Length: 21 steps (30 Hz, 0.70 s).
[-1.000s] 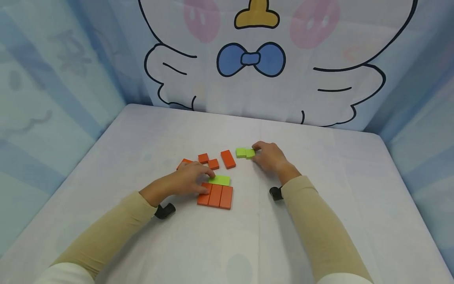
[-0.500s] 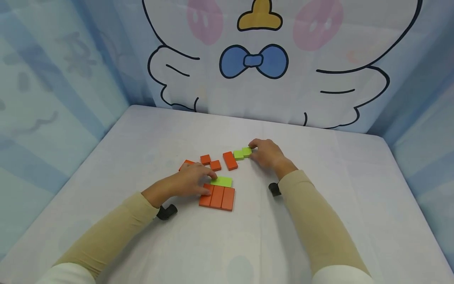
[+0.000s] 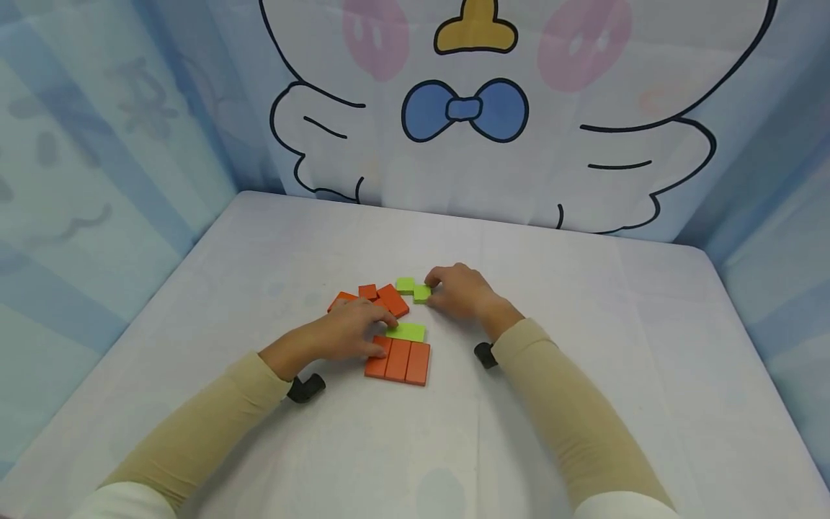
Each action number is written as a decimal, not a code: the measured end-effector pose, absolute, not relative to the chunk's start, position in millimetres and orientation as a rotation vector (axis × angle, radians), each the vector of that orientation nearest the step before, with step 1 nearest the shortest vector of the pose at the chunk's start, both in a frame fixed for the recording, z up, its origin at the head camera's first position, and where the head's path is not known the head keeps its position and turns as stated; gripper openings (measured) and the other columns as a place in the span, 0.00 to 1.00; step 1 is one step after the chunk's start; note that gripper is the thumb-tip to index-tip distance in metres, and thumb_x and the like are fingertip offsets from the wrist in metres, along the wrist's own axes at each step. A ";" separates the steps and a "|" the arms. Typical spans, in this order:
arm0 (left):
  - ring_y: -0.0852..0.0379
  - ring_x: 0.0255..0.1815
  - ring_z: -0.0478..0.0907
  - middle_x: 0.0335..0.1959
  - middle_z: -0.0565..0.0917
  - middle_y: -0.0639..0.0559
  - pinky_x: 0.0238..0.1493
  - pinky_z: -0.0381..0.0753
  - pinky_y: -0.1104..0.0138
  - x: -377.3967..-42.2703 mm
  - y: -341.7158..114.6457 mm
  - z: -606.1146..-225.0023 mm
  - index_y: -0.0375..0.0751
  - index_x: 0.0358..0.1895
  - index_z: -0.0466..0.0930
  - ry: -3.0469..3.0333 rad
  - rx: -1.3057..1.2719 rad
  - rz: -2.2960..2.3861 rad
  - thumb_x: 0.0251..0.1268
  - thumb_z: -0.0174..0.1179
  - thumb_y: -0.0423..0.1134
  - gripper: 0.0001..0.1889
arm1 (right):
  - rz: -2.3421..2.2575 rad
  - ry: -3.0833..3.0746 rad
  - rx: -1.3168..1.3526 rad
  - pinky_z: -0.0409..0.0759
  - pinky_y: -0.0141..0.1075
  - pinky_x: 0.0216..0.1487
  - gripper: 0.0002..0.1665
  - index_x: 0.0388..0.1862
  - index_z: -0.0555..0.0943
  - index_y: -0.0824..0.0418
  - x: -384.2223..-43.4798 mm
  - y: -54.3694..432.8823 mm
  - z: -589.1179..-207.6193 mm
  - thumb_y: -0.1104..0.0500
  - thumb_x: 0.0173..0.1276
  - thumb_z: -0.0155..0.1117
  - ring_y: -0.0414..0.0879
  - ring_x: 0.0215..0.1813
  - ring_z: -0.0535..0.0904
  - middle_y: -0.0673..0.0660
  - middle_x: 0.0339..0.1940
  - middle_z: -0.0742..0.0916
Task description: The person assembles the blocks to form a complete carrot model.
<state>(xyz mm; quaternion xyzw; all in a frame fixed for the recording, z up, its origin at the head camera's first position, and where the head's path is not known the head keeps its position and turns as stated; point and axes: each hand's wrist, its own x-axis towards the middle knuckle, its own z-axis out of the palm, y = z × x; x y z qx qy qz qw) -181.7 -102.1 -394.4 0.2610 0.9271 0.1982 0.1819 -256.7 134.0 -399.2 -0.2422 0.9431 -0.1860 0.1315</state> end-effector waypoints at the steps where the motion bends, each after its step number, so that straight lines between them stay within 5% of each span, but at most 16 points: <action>1: 0.55 0.61 0.69 0.53 0.81 0.62 0.55 0.62 0.58 -181.4 -102.1 -394.4 0.51 0.59 0.82 2.623 0.740 0.555 0.63 0.70 0.45 0.21 | -0.546 2.737 -0.715 0.72 0.51 0.64 0.21 0.59 0.81 0.62 -255.2 130.2 -399.6 0.56 0.69 0.66 0.57 0.58 0.77 0.57 0.53 0.86; 21: 0.54 0.59 0.68 0.51 0.82 0.62 0.50 0.62 0.58 -178.7 -100.2 -392.3 0.51 0.59 0.82 2.637 0.733 0.545 0.63 0.71 0.45 0.21 | -0.573 2.745 -0.657 0.72 0.49 0.64 0.21 0.58 0.81 0.60 -237.1 108.7 -400.0 0.54 0.69 0.67 0.55 0.60 0.76 0.55 0.54 0.86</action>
